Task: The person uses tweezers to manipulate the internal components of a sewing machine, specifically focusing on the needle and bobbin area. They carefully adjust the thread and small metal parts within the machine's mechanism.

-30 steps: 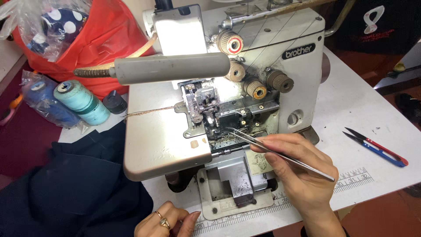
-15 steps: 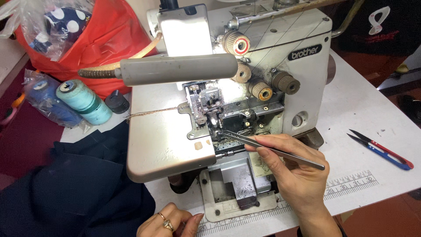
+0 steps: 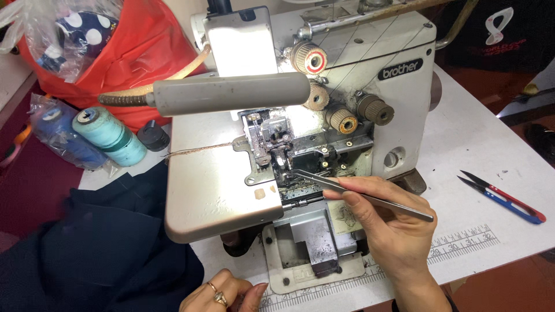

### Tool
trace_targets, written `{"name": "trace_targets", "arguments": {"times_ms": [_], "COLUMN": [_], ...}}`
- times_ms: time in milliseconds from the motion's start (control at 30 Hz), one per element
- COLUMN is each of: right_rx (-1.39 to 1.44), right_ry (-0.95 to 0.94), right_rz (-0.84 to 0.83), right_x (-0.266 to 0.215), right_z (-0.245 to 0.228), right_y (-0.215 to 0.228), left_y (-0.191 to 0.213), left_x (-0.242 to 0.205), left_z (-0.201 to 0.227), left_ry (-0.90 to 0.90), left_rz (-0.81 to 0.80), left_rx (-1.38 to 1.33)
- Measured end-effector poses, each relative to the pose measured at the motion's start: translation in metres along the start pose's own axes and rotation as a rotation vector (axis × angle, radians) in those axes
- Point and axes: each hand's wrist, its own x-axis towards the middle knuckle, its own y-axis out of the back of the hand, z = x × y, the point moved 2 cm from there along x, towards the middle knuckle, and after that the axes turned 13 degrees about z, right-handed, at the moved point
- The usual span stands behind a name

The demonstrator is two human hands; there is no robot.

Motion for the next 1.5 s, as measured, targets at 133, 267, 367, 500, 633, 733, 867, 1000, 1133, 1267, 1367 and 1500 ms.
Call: {"name": "trace_targets", "arguments": {"times_ms": [133, 267, 367, 500, 633, 733, 867, 1000, 1133, 1267, 1367, 1500], "right_rx": [-0.009, -0.065, -0.083, -0.075, -0.056, -0.025, 0.021, -0.001, 0.011, -0.078, -0.1, -0.157], "right_ry": [-0.031, 0.078, 0.092, 0.085, 0.042, -0.006, -0.007, -0.005, 0.001, 0.09, 0.162, 0.212], "right_rz": [-0.038, -0.083, -0.083, -0.074, -0.063, -0.031, 0.031, 0.078, 0.038, 0.008, -0.024, -0.054], "right_x": [0.002, 0.005, 0.007, 0.007, 0.006, 0.004, 0.001, -0.005, -0.009, -0.012, -0.011, -0.01], "right_z": [-0.002, -0.007, -0.008, -0.006, -0.005, -0.002, 0.002, 0.008, 0.005, 0.0, -0.001, -0.001], "right_y": [-0.004, -0.008, -0.009, -0.009, -0.009, -0.006, 0.002, 0.009, 0.012, 0.011, 0.01, 0.009], "left_y": [-0.003, -0.005, -0.004, -0.003, -0.004, -0.004, -0.004, -0.004, -0.004, -0.002, -0.003, -0.011], "left_x": [-0.003, -0.003, -0.004, -0.002, -0.003, -0.003, -0.005, -0.003, 0.001, 0.0, -0.001, -0.008], "left_z": [-0.004, -0.005, -0.005, -0.003, -0.005, -0.005, -0.006, -0.004, -0.002, 0.0, -0.002, -0.012], "left_ry": [-0.042, -0.067, -0.066, -0.059, -0.004, -0.096, -0.046, -0.046, -0.101, -0.047, -0.06, -0.142], "left_rz": [0.025, 0.042, 0.039, 0.023, -0.008, 0.048, 0.001, 0.018, 0.077, 0.032, 0.042, 0.105], "left_rx": [0.012, 0.032, 0.03, 0.018, 0.043, 0.027, 0.059, 0.04, 0.026, 0.025, 0.039, 0.053]}}
